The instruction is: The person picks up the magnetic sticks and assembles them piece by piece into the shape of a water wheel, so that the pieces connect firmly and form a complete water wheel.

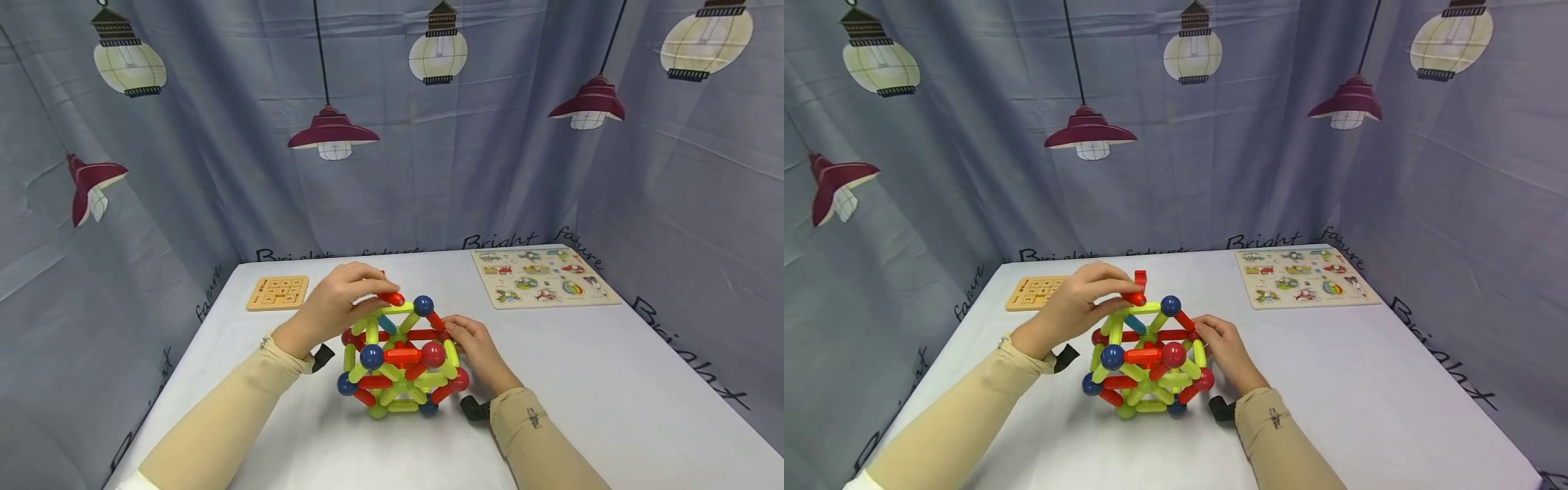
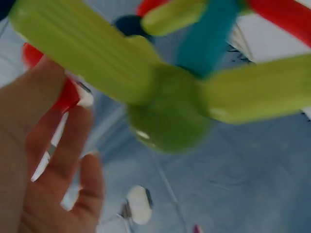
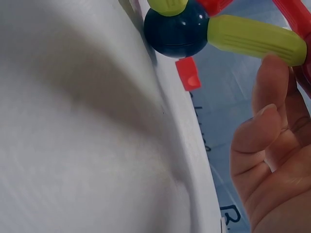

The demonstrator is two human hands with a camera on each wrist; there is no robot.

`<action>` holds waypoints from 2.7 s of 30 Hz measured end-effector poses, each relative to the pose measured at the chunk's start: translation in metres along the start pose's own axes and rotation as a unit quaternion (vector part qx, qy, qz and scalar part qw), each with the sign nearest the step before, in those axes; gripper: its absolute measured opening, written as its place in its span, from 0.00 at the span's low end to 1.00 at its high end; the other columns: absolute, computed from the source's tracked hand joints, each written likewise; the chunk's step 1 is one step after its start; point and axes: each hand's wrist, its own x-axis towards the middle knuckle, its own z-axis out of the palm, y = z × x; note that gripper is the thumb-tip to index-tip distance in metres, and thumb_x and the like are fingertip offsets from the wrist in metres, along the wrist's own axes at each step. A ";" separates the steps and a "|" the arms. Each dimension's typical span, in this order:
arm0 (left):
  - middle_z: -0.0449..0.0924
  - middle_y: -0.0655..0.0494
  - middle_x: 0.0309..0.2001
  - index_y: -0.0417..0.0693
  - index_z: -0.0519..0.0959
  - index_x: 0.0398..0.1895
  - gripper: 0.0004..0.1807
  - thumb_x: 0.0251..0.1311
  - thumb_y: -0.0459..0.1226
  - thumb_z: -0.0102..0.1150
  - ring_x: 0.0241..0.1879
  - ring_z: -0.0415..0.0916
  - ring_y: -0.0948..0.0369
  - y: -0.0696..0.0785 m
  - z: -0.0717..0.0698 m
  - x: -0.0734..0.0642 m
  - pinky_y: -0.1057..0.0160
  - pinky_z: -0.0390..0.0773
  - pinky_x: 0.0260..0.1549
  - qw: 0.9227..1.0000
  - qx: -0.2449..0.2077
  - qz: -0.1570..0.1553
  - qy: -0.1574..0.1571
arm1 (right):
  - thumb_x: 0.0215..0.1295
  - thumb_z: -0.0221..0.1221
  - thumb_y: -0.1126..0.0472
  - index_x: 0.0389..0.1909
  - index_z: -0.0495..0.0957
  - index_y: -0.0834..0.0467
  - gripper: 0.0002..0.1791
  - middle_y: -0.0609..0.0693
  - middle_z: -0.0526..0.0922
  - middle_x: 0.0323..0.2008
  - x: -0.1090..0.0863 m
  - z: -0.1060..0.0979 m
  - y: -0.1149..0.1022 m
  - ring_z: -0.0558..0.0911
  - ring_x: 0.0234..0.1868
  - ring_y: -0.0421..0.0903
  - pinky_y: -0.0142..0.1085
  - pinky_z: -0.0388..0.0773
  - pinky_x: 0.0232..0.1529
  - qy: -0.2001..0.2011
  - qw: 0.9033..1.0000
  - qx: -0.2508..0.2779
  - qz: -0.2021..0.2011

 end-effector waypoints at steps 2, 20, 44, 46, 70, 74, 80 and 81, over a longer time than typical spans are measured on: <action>0.85 0.57 0.46 0.52 0.88 0.50 0.19 0.53 0.36 0.78 0.47 0.82 0.59 0.013 -0.001 0.013 0.62 0.81 0.48 0.998 0.017 0.050 -0.039 | 0.80 0.49 0.54 0.56 0.80 0.66 0.21 0.65 0.85 0.49 0.000 0.000 0.000 0.84 0.41 0.45 0.34 0.82 0.43 -0.003 1.000 0.001 -0.004; 0.86 0.60 0.48 0.56 0.89 0.48 0.16 0.56 0.37 0.77 0.52 0.80 0.62 0.035 0.018 0.040 0.65 0.79 0.52 0.975 0.023 0.081 -0.207 | 0.81 0.48 0.55 0.54 0.80 0.67 0.20 0.56 0.86 0.46 -0.002 0.000 -0.001 0.85 0.41 0.44 0.33 0.84 0.44 -0.018 0.999 0.022 -0.022; 0.73 0.52 0.69 0.54 0.86 0.54 0.16 0.63 0.35 0.71 0.67 0.73 0.55 0.026 0.031 0.043 0.62 0.77 0.62 0.952 -0.119 -0.067 -0.275 | 0.81 0.48 0.54 0.54 0.80 0.67 0.21 0.57 0.85 0.46 -0.002 0.001 0.001 0.86 0.42 0.43 0.34 0.84 0.45 -0.023 0.999 0.015 -0.032; 0.74 0.52 0.68 0.53 0.86 0.53 0.15 0.63 0.35 0.71 0.67 0.73 0.55 0.026 0.031 0.043 0.63 0.77 0.62 0.952 -0.118 -0.068 -0.274 | 0.81 0.48 0.54 0.54 0.80 0.67 0.21 0.57 0.85 0.46 -0.002 0.001 0.001 0.86 0.42 0.43 0.34 0.84 0.45 -0.022 0.999 0.014 -0.032; 0.27 0.41 0.83 0.44 0.29 0.83 0.81 0.41 0.77 0.66 0.82 0.31 0.41 0.066 0.034 -0.129 0.28 0.48 0.71 0.871 -0.053 -0.413 -0.260 | 0.47 0.56 0.14 0.84 0.42 0.46 0.70 0.61 0.48 0.82 -0.044 -0.045 -0.008 0.51 0.78 0.73 0.76 0.55 0.67 -0.207 0.960 -0.181 0.044; 0.38 0.38 0.83 0.36 0.64 0.76 0.65 0.51 0.80 0.52 0.82 0.31 0.39 0.068 0.053 -0.126 0.31 0.50 0.72 0.860 -0.033 -0.391 -0.324 | 0.43 0.66 0.19 0.84 0.47 0.51 0.72 0.62 0.42 0.83 -0.055 -0.043 -0.009 0.39 0.80 0.73 0.80 0.46 0.66 -0.241 0.911 -0.326 0.080; 0.50 0.46 0.82 0.56 0.61 0.80 0.51 0.61 0.74 0.51 0.81 0.36 0.36 0.069 0.071 -0.121 0.32 0.51 0.71 0.877 -0.049 -0.359 -0.316 | 0.47 0.73 0.29 0.79 0.61 0.48 0.60 0.60 0.51 0.81 -0.063 -0.009 -0.008 0.43 0.80 0.67 0.74 0.51 0.67 -0.201 0.902 -0.374 0.074; 0.51 0.47 0.82 0.58 0.59 0.81 0.51 0.61 0.73 0.52 0.81 0.36 0.36 0.069 0.073 -0.120 0.32 0.51 0.71 0.878 -0.048 -0.358 -0.314 | 0.48 0.73 0.30 0.79 0.62 0.48 0.58 0.59 0.53 0.80 -0.063 -0.006 -0.009 0.45 0.80 0.65 0.72 0.53 0.67 -0.200 0.903 -0.375 0.070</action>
